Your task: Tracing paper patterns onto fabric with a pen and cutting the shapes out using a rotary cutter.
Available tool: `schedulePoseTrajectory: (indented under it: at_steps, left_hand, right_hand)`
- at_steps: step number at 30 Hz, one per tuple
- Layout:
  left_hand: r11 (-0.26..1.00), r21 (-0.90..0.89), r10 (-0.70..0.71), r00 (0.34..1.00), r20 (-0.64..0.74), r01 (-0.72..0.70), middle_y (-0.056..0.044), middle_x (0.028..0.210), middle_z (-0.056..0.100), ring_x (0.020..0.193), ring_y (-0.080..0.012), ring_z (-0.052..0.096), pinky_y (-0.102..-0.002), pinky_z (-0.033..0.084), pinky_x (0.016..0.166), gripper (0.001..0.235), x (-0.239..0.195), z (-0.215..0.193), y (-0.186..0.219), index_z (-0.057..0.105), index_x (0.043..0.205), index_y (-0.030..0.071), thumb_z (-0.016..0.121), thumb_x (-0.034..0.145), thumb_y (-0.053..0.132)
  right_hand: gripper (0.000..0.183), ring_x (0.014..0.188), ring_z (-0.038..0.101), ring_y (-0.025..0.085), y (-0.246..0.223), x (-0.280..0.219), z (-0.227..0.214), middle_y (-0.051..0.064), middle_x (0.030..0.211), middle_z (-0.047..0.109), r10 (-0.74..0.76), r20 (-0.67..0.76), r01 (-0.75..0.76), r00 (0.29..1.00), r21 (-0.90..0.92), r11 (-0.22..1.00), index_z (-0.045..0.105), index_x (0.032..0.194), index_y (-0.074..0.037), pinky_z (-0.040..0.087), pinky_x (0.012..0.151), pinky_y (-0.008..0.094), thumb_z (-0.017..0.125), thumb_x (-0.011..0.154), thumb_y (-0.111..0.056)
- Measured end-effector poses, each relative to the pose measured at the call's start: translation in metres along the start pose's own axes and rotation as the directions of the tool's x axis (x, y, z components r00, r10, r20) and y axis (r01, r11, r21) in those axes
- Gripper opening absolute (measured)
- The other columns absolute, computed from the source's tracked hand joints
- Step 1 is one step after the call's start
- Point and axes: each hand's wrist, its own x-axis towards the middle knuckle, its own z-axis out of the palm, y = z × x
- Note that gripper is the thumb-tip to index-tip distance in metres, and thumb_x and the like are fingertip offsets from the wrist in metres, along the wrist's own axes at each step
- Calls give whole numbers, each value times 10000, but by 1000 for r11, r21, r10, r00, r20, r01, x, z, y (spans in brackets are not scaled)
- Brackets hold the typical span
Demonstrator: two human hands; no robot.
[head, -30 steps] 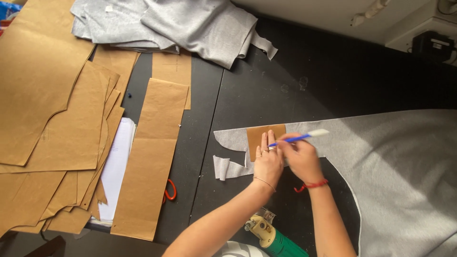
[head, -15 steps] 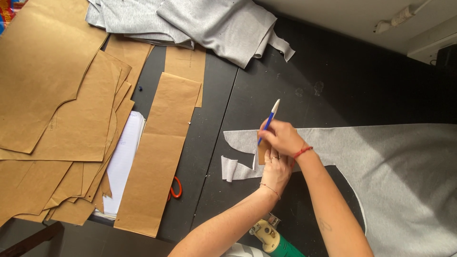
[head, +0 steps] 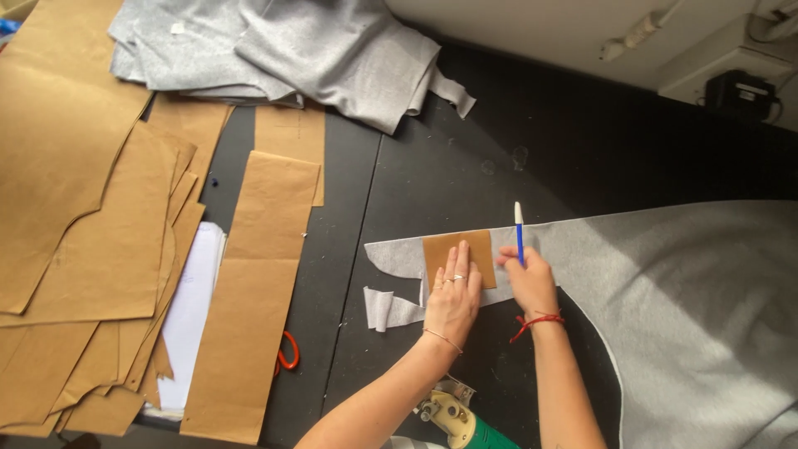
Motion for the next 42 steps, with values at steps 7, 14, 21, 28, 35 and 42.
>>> schedulePoseTrajectory:
  at_steps: [7, 14, 21, 28, 35, 42]
  left_hand:
    - [999, 3, 44, 999, 21, -44, -148, 1299, 416, 1142, -230, 469, -277, 464, 788, 223, -2, 7, -6, 514, 998, 97, 440, 787, 103]
    - [926, -369, -22, 988, 153, 78, -2, 1246, 461, 1123, -144, 476, -264, 413, 881, 234, -1, -12, -42, 525, 1001, 174, 454, 808, 62]
    - [908, -408, -20, 984, 179, 93, -4, 1209, 484, 1136, -174, 466, -315, 379, 930, 232, -2, -11, -47, 537, 996, 152, 483, 797, 45]
    - [939, -343, 46, 986, 162, 12, 35, 1194, 493, 1155, -142, 445, -354, 325, 966, 266, 4, -7, -28, 555, 1001, 200, 506, 775, 68]
    - [873, -415, 347, 924, 159, -256, -51, 1249, 458, 1225, -194, 383, -413, 237, 1037, 396, 32, 30, 28, 516, 1113, 129, 510, 722, 68]
    - [903, -335, 372, 879, 297, -268, -122, 1399, 245, 1302, -242, 235, -404, 206, 1048, 511, 44, 45, 43, 331, 1290, 67, 422, 787, 87]
  right_hand:
    - [426, 709, 562, 153, 3, -10, 9, 74, 786, 629, 84, 43, -89, 996, 149, 985, 638, 974, -39, 463, 644, 281, 722, 628, -272]
    - [289, 731, 598, 230, 67, 57, -39, 30, 751, 625, -9, -162, -16, 987, -149, 989, 647, 934, -163, 458, 653, 332, 693, 689, -310]
    - [257, 699, 596, 216, 29, 36, -69, 69, 779, 632, -97, -192, 72, 977, -136, 988, 625, 976, -138, 461, 629, 319, 679, 730, -193]
    - [251, 632, 568, 197, 28, 29, -64, 91, 761, 630, -155, -190, 138, 969, -100, 985, 621, 969, -103, 455, 586, 313, 674, 735, -175]
    - [227, 637, 582, 215, 35, 36, -60, 70, 756, 636, -177, -190, 148, 966, -157, 976, 624, 956, -125, 455, 585, 314, 666, 743, -192]
    - [204, 613, 574, 187, 40, 41, -58, 13, 729, 636, -169, -222, 132, 960, -174, 976, 634, 922, -182, 453, 584, 287, 663, 724, -219]
